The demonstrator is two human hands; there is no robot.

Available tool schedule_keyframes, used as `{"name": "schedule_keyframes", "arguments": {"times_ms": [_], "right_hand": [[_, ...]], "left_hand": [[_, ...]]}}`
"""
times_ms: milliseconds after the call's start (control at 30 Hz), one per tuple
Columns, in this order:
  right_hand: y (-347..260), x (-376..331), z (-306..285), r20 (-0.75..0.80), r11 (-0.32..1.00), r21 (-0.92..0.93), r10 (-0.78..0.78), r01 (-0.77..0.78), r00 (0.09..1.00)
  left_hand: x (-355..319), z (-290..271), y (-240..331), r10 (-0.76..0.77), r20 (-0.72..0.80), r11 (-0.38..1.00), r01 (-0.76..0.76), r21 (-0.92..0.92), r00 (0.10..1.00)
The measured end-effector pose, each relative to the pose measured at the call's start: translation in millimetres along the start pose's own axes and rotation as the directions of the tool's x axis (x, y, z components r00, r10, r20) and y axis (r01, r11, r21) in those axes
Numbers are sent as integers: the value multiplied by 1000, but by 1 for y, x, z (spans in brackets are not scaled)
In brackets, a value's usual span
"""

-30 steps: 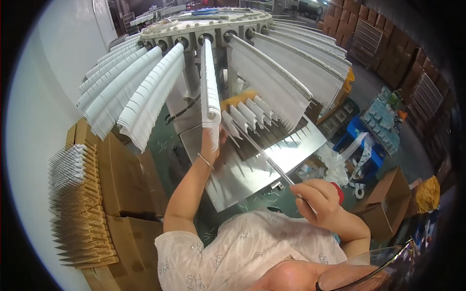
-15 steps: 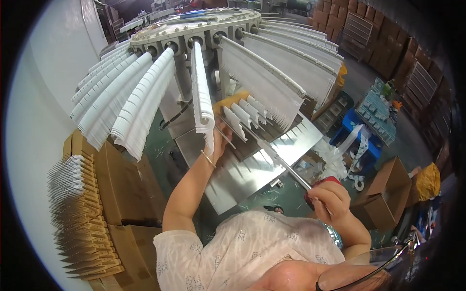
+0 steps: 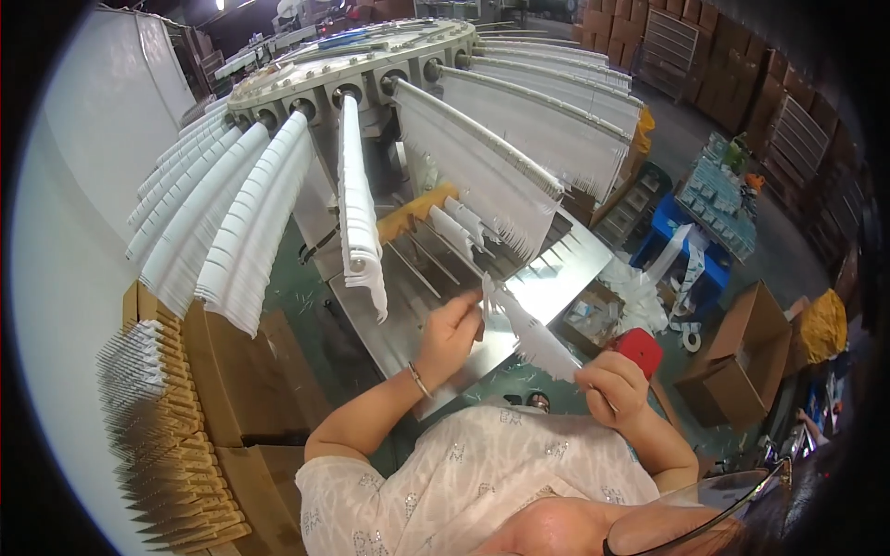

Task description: Operating a rotating assembly machine to process industrial parts and then packaging finished products from a conveyor into plastic containers and shipping boxes.

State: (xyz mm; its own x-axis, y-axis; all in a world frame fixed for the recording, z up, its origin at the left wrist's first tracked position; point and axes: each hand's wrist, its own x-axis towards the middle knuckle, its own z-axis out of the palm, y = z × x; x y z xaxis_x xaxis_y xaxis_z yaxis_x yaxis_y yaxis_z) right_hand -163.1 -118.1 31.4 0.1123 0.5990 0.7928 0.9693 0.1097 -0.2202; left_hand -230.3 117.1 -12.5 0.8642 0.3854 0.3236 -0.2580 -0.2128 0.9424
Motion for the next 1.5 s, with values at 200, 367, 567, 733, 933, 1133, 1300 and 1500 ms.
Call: {"name": "schedule_keyframes", "arguments": {"times_ms": [200, 367, 567, 733, 933, 1133, 1300, 1500], "right_hand": [[-14, -21, -36, -18, 993, 32, 116, -115, 993], [-13, 18, -17, -43, 986, 29, 167, -166, 985], [-10, 18, 2, 27, 824, 339, 473, -454, 880], [-8, -8, 1, -55, 736, 502, 551, -454, 833], [29, -75, -22, -332, 400, 869, 908, -293, 256], [69, -107, -52, -262, 347, 893, 918, -286, 296], [139, -95, -81, -221, 400, 799, 890, -449, 399], [256, -47, -131, -176, 555, 571, 802, -604, 571]], "left_hand": [[60, -41, -59, -102, -206, 959, 41, -282, 973], [101, -46, -63, -306, -163, 692, 101, -715, 938], [83, -28, -46, -80, -244, 956, 6, -293, 966], [51, -13, -25, -53, -169, 986, 24, -167, 984], [19, -5, 6, -150, 113, 979, 163, -121, 982], [35, 21, 16, 79, 379, 840, -266, 474, 922], [61, 52, 9, -516, 750, 809, 522, 269, 413], [100, 122, -7, -422, 818, 716, 698, 35, 391]]}}
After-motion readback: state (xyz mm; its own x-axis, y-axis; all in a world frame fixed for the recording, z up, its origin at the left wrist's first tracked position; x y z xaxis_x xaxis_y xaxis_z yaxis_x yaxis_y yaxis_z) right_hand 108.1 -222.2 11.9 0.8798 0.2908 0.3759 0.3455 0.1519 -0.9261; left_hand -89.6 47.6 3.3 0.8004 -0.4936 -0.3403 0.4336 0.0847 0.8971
